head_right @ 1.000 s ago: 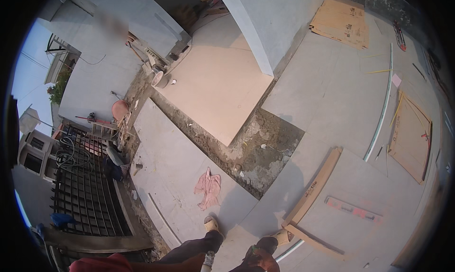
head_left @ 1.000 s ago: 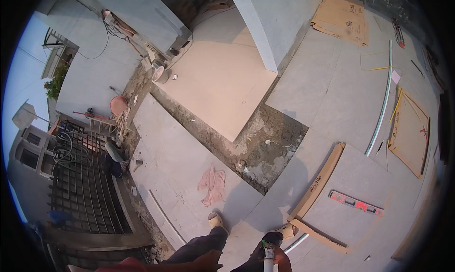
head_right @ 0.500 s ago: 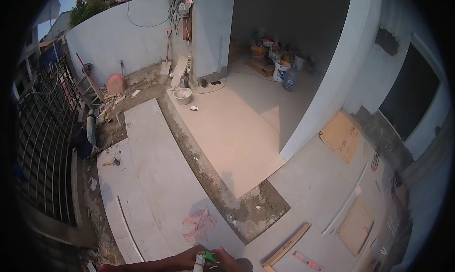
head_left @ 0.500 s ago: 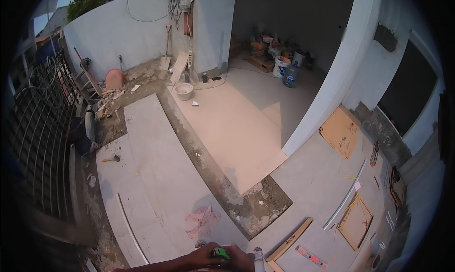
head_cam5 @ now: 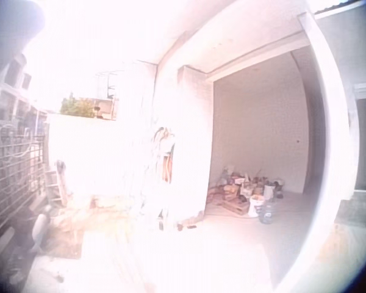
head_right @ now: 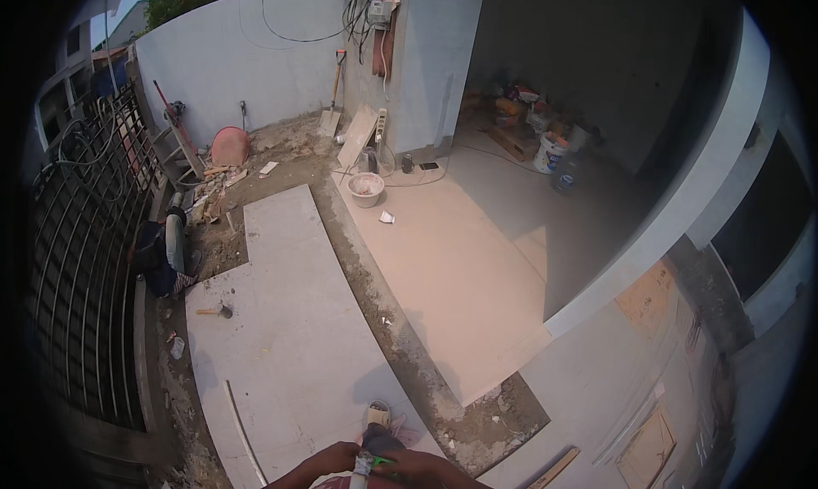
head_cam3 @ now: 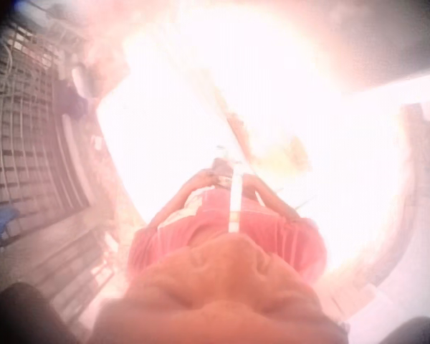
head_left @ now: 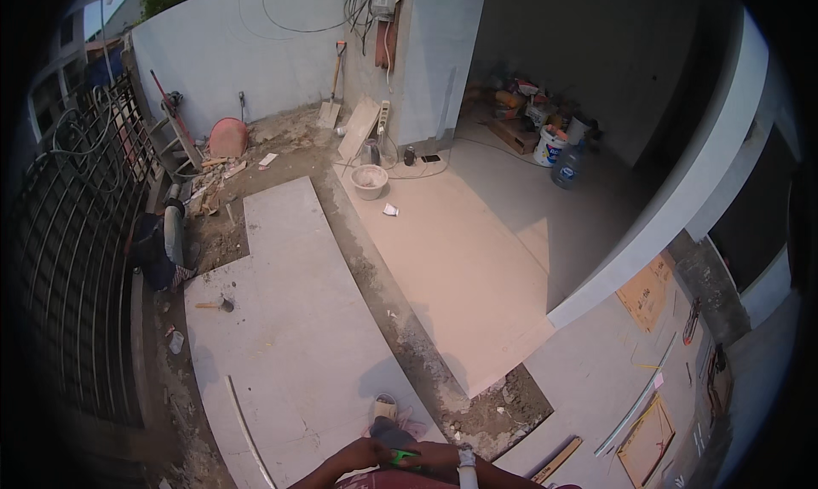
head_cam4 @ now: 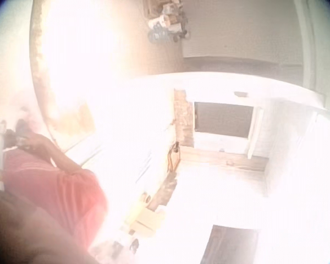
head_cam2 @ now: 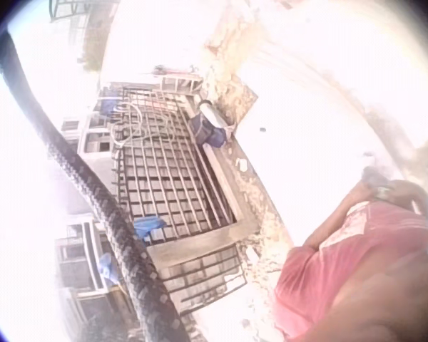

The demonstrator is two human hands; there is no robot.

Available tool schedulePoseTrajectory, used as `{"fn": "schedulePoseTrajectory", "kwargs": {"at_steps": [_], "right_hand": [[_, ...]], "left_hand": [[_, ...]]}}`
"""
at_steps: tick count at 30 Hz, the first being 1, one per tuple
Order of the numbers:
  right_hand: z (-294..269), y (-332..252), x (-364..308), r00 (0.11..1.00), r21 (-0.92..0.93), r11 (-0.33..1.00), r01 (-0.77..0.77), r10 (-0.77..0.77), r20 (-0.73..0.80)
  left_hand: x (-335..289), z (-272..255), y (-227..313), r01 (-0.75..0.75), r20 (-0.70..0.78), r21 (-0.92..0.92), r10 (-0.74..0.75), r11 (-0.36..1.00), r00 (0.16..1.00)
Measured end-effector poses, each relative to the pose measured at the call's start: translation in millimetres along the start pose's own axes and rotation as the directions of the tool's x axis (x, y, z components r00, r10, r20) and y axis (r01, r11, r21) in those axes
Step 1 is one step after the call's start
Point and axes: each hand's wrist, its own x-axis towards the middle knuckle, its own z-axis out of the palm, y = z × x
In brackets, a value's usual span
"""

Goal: The person uses a hammer to tap a white PVC pipe into a hole in the floor. They then use a trowel to spread cement around the pipe and measure the area with a tape measure.

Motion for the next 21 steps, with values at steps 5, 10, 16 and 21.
{"fn": "schedulePoseTrajectory", "kwargs": {"at_steps": [5,10,16,21], "right_hand": [[-91,-90,102,0.995,-0.234,0.972,0.020,0.005,0.104],[-158,-197,202,0.965,-0.425,0.905,-0.013,0.123,0.232],[-285,-194,302,0.941,-0.661,0.720,-0.212,0.333,0.060],[-412,-177,295,0.717,-0.561,0.532,-0.634,0.677,-0.168]], "left_hand": [[-4,-117,60,0.051,-0.199,-0.035,-0.057,0.998,0.978],[-1,-196,60,-0.329,-0.592,-0.535,-0.068,0.778,0.803],[-42,-360,39,-0.663,-0.822,-0.567,-0.289,0.489,0.490],[-86,-545,-8,-0.884,-0.861,-0.391,-0.441,0.257,0.253]]}}
